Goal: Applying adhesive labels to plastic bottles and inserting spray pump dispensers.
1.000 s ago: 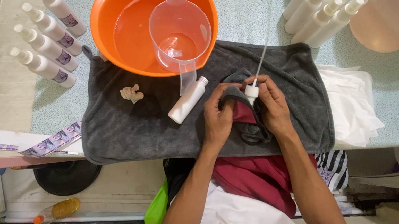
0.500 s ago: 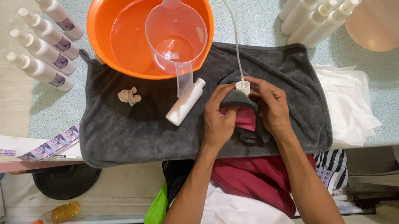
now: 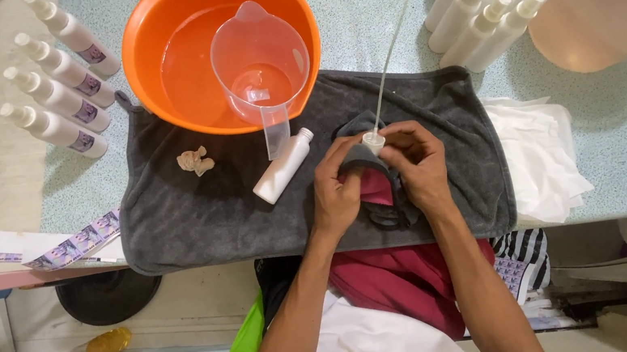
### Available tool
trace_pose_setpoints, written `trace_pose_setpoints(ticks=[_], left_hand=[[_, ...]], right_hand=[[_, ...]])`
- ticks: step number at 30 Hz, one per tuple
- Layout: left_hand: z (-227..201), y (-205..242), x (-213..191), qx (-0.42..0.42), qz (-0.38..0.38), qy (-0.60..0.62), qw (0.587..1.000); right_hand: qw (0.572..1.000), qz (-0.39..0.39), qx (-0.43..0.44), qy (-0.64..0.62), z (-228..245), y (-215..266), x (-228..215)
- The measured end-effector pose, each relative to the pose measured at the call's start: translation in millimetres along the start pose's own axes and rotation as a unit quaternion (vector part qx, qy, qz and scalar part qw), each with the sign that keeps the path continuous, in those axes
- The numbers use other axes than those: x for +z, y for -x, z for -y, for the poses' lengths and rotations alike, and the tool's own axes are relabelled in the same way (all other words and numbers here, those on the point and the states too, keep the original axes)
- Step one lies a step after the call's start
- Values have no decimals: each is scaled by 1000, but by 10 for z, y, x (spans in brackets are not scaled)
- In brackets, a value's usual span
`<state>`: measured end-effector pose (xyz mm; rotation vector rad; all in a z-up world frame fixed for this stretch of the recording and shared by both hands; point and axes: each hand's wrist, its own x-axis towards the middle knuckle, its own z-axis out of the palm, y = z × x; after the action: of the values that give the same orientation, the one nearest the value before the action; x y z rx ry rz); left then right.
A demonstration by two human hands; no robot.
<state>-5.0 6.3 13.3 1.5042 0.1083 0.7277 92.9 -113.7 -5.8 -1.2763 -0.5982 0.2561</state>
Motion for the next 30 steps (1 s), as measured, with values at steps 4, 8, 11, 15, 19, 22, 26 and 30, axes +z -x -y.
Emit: trace_pose_setpoints(ticks=[4, 8, 11, 15, 19, 22, 26, 30], left_hand=[[-34, -7, 11, -14, -11, 6, 1000], [-48, 17, 39, -35, -34, 64, 997], [-64, 18, 74, -42, -44, 80, 995], [-100, -7, 25, 18, -4, -13, 1000], [-73, 5, 51, 36, 8, -76, 996], [11, 28, 50, 37, -7, -79, 996], [-12, 15, 26, 12, -24, -57, 998], [27, 42, 43, -1, 4, -31, 1000]], right_hand=[[1000, 22, 15, -2, 48, 8, 18], [998, -3, 22, -50, -40, 20, 15], [992, -31, 48, -116, -13, 25, 26], [991, -15, 41, -123, -30, 30, 52], [998, 31, 30, -52, 112, 26, 88], [997, 64, 29, -43, 173, 25, 106], [996, 90, 17, -18, 160, 34, 86], [992, 101, 19, -75, 364, 24, 251]])
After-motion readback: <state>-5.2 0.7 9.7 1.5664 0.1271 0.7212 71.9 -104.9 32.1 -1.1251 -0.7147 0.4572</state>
